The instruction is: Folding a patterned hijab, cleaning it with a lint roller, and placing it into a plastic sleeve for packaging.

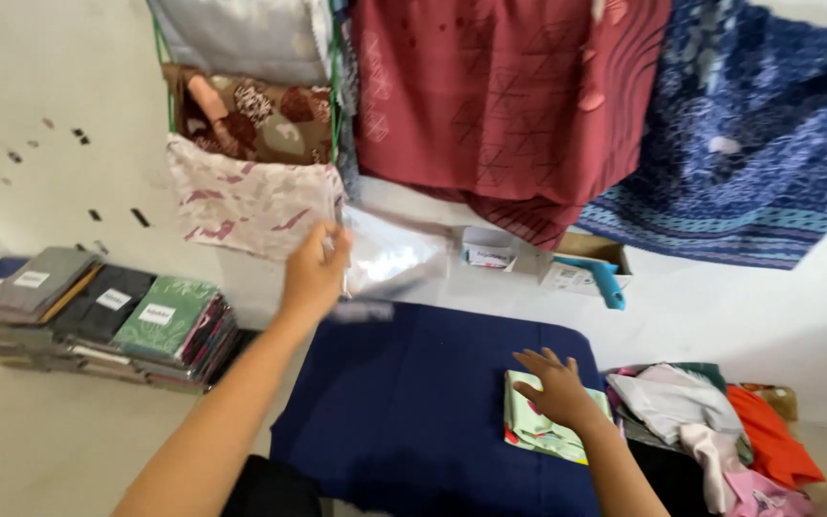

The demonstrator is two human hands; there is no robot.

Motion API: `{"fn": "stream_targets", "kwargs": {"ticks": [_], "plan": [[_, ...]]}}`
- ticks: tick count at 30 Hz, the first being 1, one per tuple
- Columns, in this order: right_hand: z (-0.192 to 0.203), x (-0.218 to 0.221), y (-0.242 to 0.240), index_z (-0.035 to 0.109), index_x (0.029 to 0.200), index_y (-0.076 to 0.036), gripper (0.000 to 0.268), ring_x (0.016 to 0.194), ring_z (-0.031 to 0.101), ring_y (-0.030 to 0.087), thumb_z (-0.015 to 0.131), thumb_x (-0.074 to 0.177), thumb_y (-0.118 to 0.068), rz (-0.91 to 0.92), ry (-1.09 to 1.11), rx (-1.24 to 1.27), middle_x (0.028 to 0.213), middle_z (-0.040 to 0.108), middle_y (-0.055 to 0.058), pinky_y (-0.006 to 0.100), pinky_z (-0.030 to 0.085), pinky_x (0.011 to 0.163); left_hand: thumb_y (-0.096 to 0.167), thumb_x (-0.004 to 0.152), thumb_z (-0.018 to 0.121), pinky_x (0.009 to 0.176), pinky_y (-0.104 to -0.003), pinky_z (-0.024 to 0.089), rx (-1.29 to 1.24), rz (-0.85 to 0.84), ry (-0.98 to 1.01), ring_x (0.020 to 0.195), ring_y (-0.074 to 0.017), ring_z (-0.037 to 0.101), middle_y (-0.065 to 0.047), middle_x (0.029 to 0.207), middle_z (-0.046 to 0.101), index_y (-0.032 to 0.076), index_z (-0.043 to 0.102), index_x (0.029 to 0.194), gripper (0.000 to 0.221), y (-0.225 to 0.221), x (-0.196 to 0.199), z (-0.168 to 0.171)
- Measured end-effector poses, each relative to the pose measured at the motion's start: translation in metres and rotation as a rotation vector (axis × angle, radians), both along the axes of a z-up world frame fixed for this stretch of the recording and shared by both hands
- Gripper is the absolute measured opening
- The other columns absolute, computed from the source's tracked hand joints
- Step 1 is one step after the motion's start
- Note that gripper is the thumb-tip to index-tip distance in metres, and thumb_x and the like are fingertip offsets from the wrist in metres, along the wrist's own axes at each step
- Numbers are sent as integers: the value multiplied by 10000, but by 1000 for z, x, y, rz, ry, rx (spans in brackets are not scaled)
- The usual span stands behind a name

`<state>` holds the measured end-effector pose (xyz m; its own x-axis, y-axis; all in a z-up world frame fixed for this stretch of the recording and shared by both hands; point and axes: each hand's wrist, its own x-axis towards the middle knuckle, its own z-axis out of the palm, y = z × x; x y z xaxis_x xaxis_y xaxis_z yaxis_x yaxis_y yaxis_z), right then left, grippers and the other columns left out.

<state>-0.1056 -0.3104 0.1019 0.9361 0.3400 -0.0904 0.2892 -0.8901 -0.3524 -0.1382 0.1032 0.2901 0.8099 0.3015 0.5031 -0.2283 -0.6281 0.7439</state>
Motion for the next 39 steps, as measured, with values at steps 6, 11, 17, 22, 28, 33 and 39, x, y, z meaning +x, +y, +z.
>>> {"fn": "stream_targets", "kwargs": {"ticks": [6, 11, 17, 22, 28, 33, 39], "plan": [[19, -26, 84, 676, 1357, -202, 467, 1236, 689, 157, 623, 954, -432, 227, 21, 422, 1328, 736, 23, 287, 477, 1034, 418, 1033, 565, 313, -291, 291, -665, -123, 259, 314, -151, 427, -106, 639, 664, 149, 518, 797, 361, -7, 9, -118], [-15, -19, 135, 419, 1528, -9, 753, 1247, 625, 382, 533, 971, -502, -151, 605, 1350, 1385, 604, 259, 499, 489, 1092, 415, 1028, 550, 410, -281, 427, -565, -78, 369, 384, -164, 547, -89, 688, 734, 109, 638, 881, 350, -14, 12, -167], [-25, 5, 149, 668, 1143, -139, 326, 972, 676, 227, 580, 1022, -428, -487, 737, 1633, 1027, 679, 43, 405, 559, 920, 439, 1022, 562, 567, -329, 558, -343, -43, 458, 646, -268, 728, -131, 837, 786, 168, 756, 987, 336, -7, 5, -175], [-40, 33, 136, 678, 935, -132, 70, 907, 673, 175, 671, 993, -171, -476, 538, 1672, 929, 688, -14, 329, 526, 853, 362, 1007, 592, 701, -301, 609, -197, 2, 425, 756, -202, 782, -58, 835, 799, 206, 781, 1008, 245, 6, 16, -177], [-7, 31, 115, 615, 805, -126, 193, 770, 675, 118, 677, 959, -27, -395, 132, 1693, 820, 708, 14, 250, 525, 772, 387, 991, 570, 668, -284, 607, -257, 92, 500, 722, -174, 769, -36, 826, 791, 217, 767, 1005, 260, 35, 24, -204], [19, 15, 86, 739, 902, -96, 63, 839, 607, 91, 743, 946, -50, -258, -257, 1270, 825, 714, -2, 269, 505, 846, 393, 924, 586, 800, -408, 640, 195, -26, 970, 841, -287, 791, -114, 825, 797, 148, 795, 1040, 342, 29, 14, -237], [29, 5, 78, 743, 931, -85, 55, 821, 776, 184, 704, 970, -89, -7, -277, 1104, 801, 806, 100, 324, 554, 873, 354, 916, 698, 1011, -555, 513, 664, 61, 857, 1218, -393, 654, -175, 1298, 678, 133, 659, 1344, 483, 4, 1, -228]]}}
